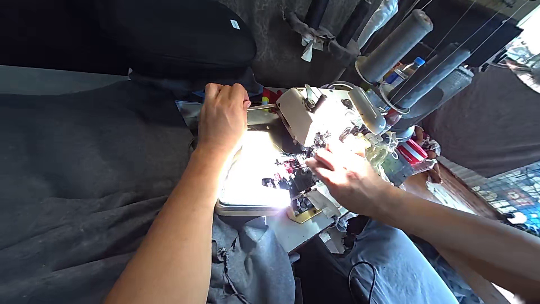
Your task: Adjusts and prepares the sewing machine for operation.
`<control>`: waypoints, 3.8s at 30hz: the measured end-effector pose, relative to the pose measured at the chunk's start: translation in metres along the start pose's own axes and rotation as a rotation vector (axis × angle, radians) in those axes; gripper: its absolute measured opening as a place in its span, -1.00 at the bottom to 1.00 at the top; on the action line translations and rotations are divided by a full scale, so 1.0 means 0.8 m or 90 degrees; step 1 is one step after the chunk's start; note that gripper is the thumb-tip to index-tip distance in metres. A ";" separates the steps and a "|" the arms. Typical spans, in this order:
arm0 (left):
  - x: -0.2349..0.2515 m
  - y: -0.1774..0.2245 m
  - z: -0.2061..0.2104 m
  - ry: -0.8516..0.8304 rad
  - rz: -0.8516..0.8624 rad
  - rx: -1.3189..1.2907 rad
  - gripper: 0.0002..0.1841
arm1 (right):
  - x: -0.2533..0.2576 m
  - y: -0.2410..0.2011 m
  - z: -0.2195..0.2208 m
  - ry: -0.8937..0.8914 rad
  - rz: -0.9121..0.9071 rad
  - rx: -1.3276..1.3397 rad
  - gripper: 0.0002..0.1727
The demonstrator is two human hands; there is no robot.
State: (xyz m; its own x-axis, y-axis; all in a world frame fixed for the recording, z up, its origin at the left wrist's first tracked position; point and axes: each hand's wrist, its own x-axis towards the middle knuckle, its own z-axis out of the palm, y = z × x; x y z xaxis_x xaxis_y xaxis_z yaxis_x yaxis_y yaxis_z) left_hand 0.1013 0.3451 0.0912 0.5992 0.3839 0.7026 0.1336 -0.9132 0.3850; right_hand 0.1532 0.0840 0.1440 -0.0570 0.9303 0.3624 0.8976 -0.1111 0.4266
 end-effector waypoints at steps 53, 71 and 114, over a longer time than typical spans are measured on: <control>0.002 0.000 -0.001 -0.015 -0.007 0.000 -0.82 | 0.019 -0.016 -0.022 -0.097 0.070 -0.105 -0.78; 0.002 -0.001 -0.001 -0.012 -0.005 0.002 -0.81 | 0.017 -0.030 -0.004 -0.025 0.035 -0.019 -0.76; 0.003 -0.005 0.002 0.002 0.003 -0.011 -0.81 | 0.032 -0.020 -0.014 -0.051 0.074 0.053 -0.84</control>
State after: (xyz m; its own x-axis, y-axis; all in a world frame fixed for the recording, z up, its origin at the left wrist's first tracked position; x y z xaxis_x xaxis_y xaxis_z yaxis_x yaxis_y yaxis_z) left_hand 0.1039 0.3496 0.0904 0.5967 0.3806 0.7065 0.1173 -0.9123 0.3924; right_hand 0.1326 0.1057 0.1563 0.0818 0.9379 0.3372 0.9291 -0.1942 0.3146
